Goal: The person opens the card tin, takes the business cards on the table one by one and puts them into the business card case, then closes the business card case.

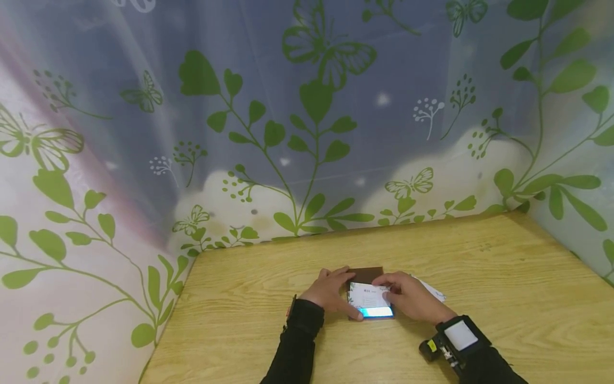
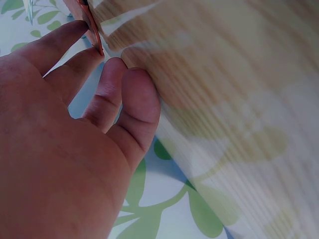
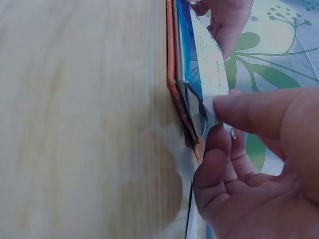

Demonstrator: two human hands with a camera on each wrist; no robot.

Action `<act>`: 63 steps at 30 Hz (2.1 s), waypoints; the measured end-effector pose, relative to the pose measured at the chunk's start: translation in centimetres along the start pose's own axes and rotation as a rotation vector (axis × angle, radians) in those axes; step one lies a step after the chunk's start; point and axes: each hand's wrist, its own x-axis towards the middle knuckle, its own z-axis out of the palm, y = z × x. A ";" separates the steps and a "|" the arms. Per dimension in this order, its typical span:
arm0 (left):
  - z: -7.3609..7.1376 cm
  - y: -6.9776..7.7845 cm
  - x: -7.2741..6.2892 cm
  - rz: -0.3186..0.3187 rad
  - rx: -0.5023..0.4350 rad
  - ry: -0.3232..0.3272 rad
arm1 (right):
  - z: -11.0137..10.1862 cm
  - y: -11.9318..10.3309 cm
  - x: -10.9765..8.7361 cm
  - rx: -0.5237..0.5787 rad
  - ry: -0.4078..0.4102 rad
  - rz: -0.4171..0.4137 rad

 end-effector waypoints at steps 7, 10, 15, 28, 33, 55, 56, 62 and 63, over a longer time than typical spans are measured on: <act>-0.1 0.0 0.0 -0.006 0.015 -0.002 | 0.2 0.0 0.2 -0.016 0.027 0.018; -0.1 0.0 0.0 -0.008 0.021 -0.001 | 0.3 -0.1 0.3 -0.019 0.042 0.018; -0.1 0.0 0.0 -0.012 0.022 0.002 | 0.3 -0.1 0.2 -0.035 0.049 0.019; -0.1 -0.1 0.1 -0.011 0.039 -0.005 | 0.3 0.2 0.4 -0.029 -0.053 -0.027; 0.0 0.0 0.1 -0.011 0.053 -0.007 | 0.3 0.3 0.3 -0.009 -0.072 -0.037; 0.2 0.4 -0.2 -0.021 0.001 0.015 | 0.5 0.1 -0.1 -0.047 -0.083 -0.046; 0.2 0.4 -0.2 -0.021 -0.008 0.017 | 0.5 0.1 0.0 -0.052 -0.079 -0.045; 0.3 0.3 -0.3 -0.031 -0.040 0.033 | 0.6 -0.1 0.3 -0.058 -0.048 -0.011; 0.3 0.3 -0.3 -0.033 -0.043 0.035 | 0.6 -0.2 0.3 -0.063 -0.027 0.006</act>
